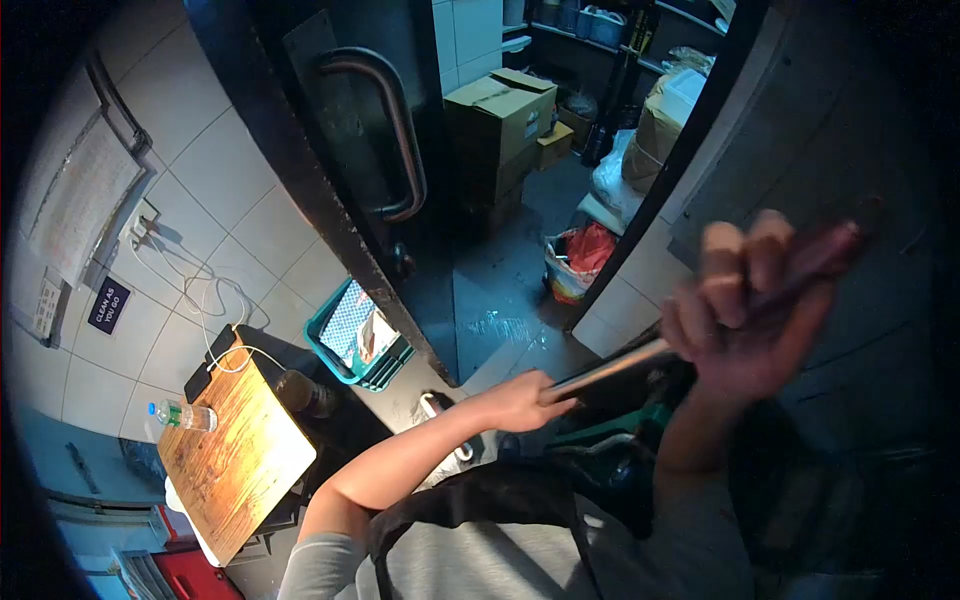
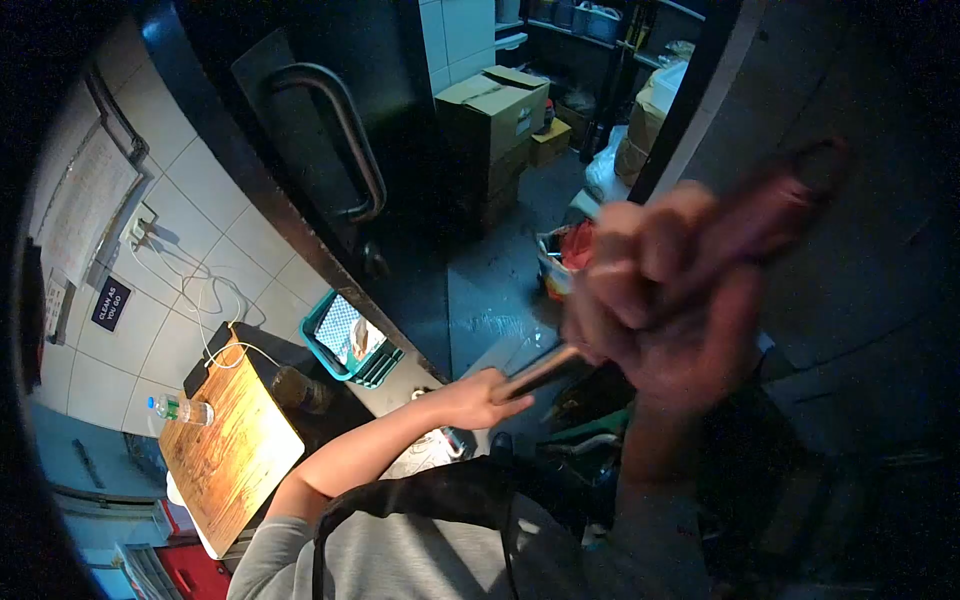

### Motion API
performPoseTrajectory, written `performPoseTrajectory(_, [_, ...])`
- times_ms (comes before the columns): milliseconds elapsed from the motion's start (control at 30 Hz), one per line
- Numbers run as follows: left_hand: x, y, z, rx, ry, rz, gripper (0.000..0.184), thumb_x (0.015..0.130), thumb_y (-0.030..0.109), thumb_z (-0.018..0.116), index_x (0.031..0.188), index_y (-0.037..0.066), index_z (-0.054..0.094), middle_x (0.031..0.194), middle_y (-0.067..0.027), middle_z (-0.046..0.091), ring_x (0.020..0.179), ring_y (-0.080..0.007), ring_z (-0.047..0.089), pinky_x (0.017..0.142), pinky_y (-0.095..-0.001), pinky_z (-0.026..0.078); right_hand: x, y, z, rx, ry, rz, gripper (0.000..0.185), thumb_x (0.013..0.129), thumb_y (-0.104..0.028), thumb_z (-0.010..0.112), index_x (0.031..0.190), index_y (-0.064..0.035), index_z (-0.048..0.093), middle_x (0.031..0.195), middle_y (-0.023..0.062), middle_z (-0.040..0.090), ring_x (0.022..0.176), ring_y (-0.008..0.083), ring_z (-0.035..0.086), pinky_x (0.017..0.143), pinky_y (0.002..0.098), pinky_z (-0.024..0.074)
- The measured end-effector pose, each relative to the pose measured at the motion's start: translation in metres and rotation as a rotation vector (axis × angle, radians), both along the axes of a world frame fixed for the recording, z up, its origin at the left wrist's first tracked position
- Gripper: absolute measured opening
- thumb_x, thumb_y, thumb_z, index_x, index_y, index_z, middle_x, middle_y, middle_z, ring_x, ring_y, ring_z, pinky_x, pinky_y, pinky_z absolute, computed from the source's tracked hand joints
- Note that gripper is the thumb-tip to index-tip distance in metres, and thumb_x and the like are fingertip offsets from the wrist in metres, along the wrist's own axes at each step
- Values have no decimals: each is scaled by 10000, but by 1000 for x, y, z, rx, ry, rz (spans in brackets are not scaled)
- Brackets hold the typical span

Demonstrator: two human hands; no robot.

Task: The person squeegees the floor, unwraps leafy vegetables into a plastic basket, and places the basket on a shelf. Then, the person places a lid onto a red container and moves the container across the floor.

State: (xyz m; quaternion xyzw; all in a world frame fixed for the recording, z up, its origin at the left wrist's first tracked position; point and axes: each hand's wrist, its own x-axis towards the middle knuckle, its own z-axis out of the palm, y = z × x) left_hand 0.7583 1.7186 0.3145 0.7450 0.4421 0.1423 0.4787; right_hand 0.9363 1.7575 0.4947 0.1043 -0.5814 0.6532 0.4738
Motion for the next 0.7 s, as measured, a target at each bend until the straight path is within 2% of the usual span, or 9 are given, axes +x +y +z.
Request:
performPoseTrajectory(100, [35,31,6,54,-106,-85,337,834,299,575,781,-33,572,571,-214,510,523,-321,512,523,-395,404,28,8,22,71,-64,-31,387,873,-486,488,914,-117,379,668,7,432,403,76,370,362,232,306])
performPoseTrajectory(167, [53,49,0,106,-239,-145,271,823,255,585,806,-15,581,594,-216,524,539,-340,527,523,-397,408,37,15,26,84,-65,-57,373,869,-462,512,885,-110,389,583,-7,415,378,71,369,343,228,300])
performPoseTrajectory(200, [62,56,-6,162,-280,-115,177,783,171,594,786,-4,570,605,-207,531,579,-375,537,528,-406,412,42,19,27,91,-64,-72,367,867,-450,524,871,-106,394,541,-14,407,366,68,369,334,225,296])
performPoseTrajectory(300, [82,75,-23,309,-362,-81,132,712,116,606,725,3,538,611,-207,533,622,-402,537,541,-424,417,63,34,18,117,-39,27,446,808,-474,603,917,-83,419,645,16,500,393,74,383,368,230,326])
performPoseTrajectory(400, [91,90,-22,429,-238,-71,136,642,80,604,685,17,492,618,-200,531,653,-417,526,556,-454,421,79,35,14,141,-47,-64,428,758,-428,683,876,-79,465,640,28,543,386,80,414,349,232,333])
performPoseTrajectory(533, [94,113,-25,593,-271,-66,156,630,104,605,680,38,473,619,-185,539,634,-409,541,567,-489,431,82,42,10,247,-36,-18,336,753,-349,705,866,-102,508,709,33,572,385,90,427,351,241,355])
performPoseTrajectory(567, [90,125,-23,610,-302,-137,137,630,116,604,704,52,509,638,-187,550,636,-412,543,570,-485,440,77,43,9,295,-49,-58,298,776,-336,679,872,-111,510,713,30,565,399,96,436,365,251,370])
performPoseTrajectory(633, [80,145,-24,624,-208,-129,270,637,99,590,904,101,631,795,-151,617,773,-341,582,679,-438,459,94,49,-30,286,35,-161,253,819,-301,604,712,-128,453,584,6,504,351,108,401,339,266,334])
performPoseTrajectory(700, [70,184,-48,686,-181,-103,280,649,84,583,922,93,644,840,-137,628,798,-330,585,715,-406,469,89,50,-77,-407,632,207,305,839,-250,518,579,-125,418,502,1,446,375,126,386,386,284,329])
